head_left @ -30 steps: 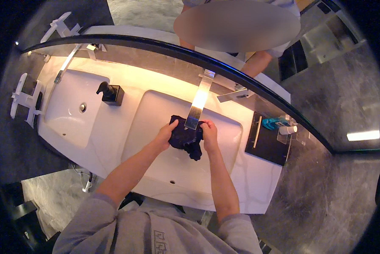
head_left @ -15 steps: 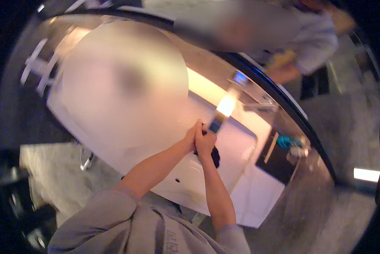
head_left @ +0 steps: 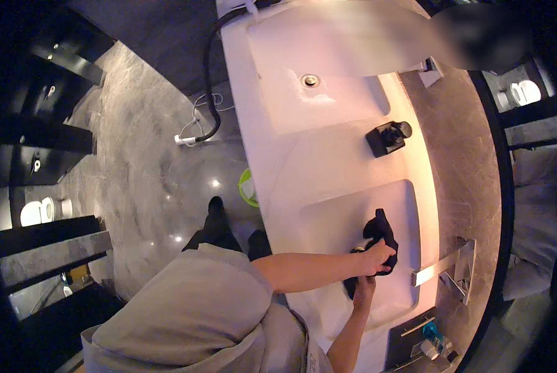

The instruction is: The person uses a handheld steam cleaner to clean a bathroom sink and countertop, then wipes the surfaces with a dark cloth. They plug in the device, operate the steam nozzle over the sink basin and faucet, and finish by wiping down the sink and surrounding counter.

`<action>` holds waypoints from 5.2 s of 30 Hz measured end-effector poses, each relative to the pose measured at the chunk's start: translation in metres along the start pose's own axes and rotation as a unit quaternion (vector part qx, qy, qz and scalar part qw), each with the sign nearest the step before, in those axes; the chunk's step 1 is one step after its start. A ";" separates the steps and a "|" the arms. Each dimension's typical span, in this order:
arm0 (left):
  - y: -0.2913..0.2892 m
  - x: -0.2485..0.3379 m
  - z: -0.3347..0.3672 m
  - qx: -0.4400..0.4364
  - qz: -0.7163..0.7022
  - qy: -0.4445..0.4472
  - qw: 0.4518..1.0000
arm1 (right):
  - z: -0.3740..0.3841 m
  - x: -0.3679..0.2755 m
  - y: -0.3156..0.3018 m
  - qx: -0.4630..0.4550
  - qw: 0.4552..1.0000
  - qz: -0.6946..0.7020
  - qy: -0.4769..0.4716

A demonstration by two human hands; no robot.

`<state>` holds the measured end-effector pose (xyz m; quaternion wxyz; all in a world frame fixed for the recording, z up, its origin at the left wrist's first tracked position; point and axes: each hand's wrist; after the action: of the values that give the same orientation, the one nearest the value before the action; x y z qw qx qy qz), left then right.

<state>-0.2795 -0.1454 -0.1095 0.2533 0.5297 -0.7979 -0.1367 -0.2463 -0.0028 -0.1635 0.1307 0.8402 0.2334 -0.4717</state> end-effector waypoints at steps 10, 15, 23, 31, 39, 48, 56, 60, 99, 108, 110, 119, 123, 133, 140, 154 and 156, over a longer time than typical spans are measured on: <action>-0.046 0.055 0.006 -0.064 -0.023 0.011 0.998 | -0.040 -0.117 -0.006 0.065 0.974 0.203 0.075; -0.080 -0.022 0.014 -0.325 0.085 -0.160 0.928 | -0.008 -0.076 -0.020 0.027 0.947 0.310 0.081; -0.069 0.032 -0.025 -0.298 0.151 0.131 0.933 | -0.030 -0.064 -0.054 0.055 0.989 0.119 0.067; -0.017 0.071 -0.079 -0.149 0.459 0.548 0.684 | -0.050 -0.108 -0.080 0.181 0.977 0.108 0.006; 0.008 0.101 -0.044 -0.148 0.543 0.377 0.736 | -0.069 -0.134 -0.093 0.158 0.902 -0.381 -0.131; 0.014 0.079 -0.046 -0.091 0.769 0.555 0.304 | -0.035 -0.085 -0.078 0.349 0.930 -0.017 -0.114; 0.013 -0.008 -0.028 -0.192 0.570 0.319 0.732 | -0.040 -0.082 -0.011 0.280 0.901 -0.167 -0.285; -0.001 0.014 -0.024 -0.116 0.379 0.085 0.914 | -0.007 -0.028 -0.018 0.355 0.913 0.017 -0.200; 0.011 -0.019 -0.052 -0.140 0.780 0.379 0.477 | 0.051 -0.031 -0.034 0.243 0.966 -0.020 -0.087; 0.019 0.017 0.001 -0.241 0.676 0.098 0.690 | 0.051 -0.052 -0.047 0.169 0.865 0.472 -0.004; 0.001 0.044 0.017 -0.252 0.438 0.019 0.863 | 0.041 -0.045 -0.055 0.025 0.822 0.568 -0.034; -0.005 0.000 -0.044 -0.337 0.161 -0.236 0.897 | 0.028 -0.059 -0.042 -0.031 0.888 0.448 -0.097; -0.001 0.003 -0.023 -0.253 0.398 -0.189 0.861 | 0.038 -0.076 -0.046 0.028 0.971 0.229 -0.059; -0.022 -0.052 0.044 -0.015 0.728 0.374 0.574 | 0.074 -0.056 -0.032 0.325 0.892 -0.247 -0.196; 0.003 -0.040 0.023 -0.102 0.730 0.255 0.626 | 0.090 -0.029 -0.049 0.365 0.928 0.046 -0.057; 0.014 -0.022 0.053 -0.209 0.264 -0.215 0.917 | 0.042 -0.038 -0.096 0.464 0.862 -0.180 -0.094; 0.023 -0.021 0.046 -0.119 0.219 -0.251 0.935 | 0.023 -0.058 -0.105 0.442 0.876 -0.174 -0.078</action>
<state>-0.3162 -0.1197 -0.1423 0.1301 0.2560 -0.9096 -0.3003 -0.3428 0.0613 -0.1260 -0.3210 0.7170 0.1319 -0.6045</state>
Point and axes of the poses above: each hand's wrist, its own z-axis towards the middle knuckle, its own y-axis out of the palm, x = y × z, and after that the axes turned 6 degrees about x, right-handed
